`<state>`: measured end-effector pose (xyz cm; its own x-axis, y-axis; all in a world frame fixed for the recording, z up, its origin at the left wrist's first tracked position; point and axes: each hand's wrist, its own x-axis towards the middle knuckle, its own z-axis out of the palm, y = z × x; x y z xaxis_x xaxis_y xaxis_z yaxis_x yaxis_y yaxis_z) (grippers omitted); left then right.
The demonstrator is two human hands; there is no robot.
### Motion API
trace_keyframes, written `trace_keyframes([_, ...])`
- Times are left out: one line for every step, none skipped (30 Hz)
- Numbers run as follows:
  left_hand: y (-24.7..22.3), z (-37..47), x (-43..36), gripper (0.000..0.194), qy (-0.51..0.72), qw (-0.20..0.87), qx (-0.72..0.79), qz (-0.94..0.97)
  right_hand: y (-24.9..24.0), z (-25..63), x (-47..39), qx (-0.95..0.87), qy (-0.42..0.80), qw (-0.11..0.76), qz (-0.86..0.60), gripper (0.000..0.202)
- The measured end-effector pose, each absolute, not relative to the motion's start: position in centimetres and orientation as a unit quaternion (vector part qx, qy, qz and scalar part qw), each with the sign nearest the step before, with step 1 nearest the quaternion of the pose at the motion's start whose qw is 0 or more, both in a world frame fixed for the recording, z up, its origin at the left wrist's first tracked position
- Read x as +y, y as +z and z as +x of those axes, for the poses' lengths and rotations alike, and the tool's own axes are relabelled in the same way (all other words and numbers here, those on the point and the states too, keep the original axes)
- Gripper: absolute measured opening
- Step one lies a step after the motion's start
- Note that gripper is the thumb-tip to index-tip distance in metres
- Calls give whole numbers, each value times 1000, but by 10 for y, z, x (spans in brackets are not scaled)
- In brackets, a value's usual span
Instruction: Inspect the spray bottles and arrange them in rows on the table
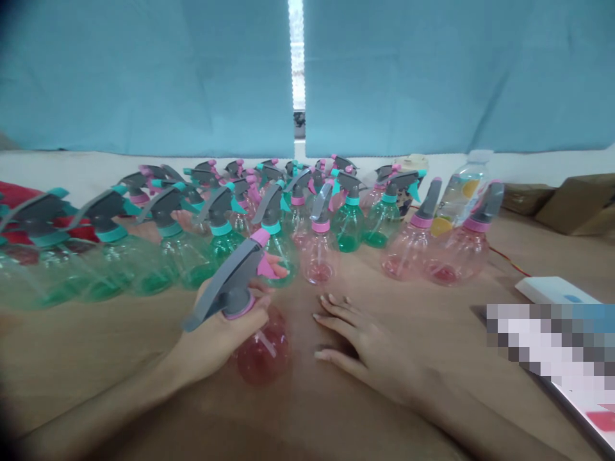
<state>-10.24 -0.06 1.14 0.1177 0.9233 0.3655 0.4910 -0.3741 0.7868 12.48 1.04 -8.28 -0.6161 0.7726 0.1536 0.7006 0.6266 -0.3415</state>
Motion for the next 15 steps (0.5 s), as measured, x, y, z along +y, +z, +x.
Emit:
trace_keyframes([12, -102, -1, 20, 434, 247, 501, 706, -83, 125, 11, -888, 130, 151, -413, 54])
trace_keyframes([13, -102, -1, 20, 434, 247, 501, 707, -84, 125, 11, -887, 134, 158, -413, 53])
trace_keyframes([14, -102, -1, 21, 434, 247, 499, 708, -84, 125, 11, -885, 137, 163, -414, 53])
trace_keyframes([15, -101, -1, 22, 433, 248, 496, 711, -85, 125, 11, -885, 139, 165, -414, 53])
trace_keyframes([17, -101, -2, 22, 432, 249, 492, 714, -85, 125, 11, -885, 139, 164, -413, 53])
trace_keyframes([19, -100, -2, 22, 430, 250, 488, 717, -85, 125, 11, -887, 137, 162, -411, 53])
trace_keyframes([21, -99, -2, 21, 429, 252, 484, 720, -84, 125, 10, -889, 134, 159, -409, 53])
trace_keyframes([23, -99, -2, 20, 429, 254, 481, 721, -84, 125, 10, -890, 131, 156, -407, 53])
trace_keyframes([24, -98, -3, 19, 430, 255, 478, 722, -84, 125, 10, -891, 129, 153, -407, 53])
trace_keyframes([25, -98, -3, 19, 432, 257, 476, 721, -83, 125, 10, -892, 128, 150, -408, 54])
trace_keyframes([26, -98, -3, 18, 435, 260, 473, 721, -83, 125, 10, -891, 127, 147, -410, 54])
trace_keyframes([27, -98, -4, 18, 437, 261, 472, 720, -83, 125, 10, -890, 127, 145, -412, 54])
trace_keyframes([27, -98, -4, 17, 435, 261, 474, 720, -82, 125, 10, -890, 128, 144, -414, 54])
trace_keyframes([27, -98, -5, 17, 427, 261, 480, 721, -82, 125, 10, -889, 128, 144, -414, 54])
trace_keyframes([27, -98, -5, 18, 416, 258, 496, 718, -82, 125, 10, -889, 129, 144, -415, 54])
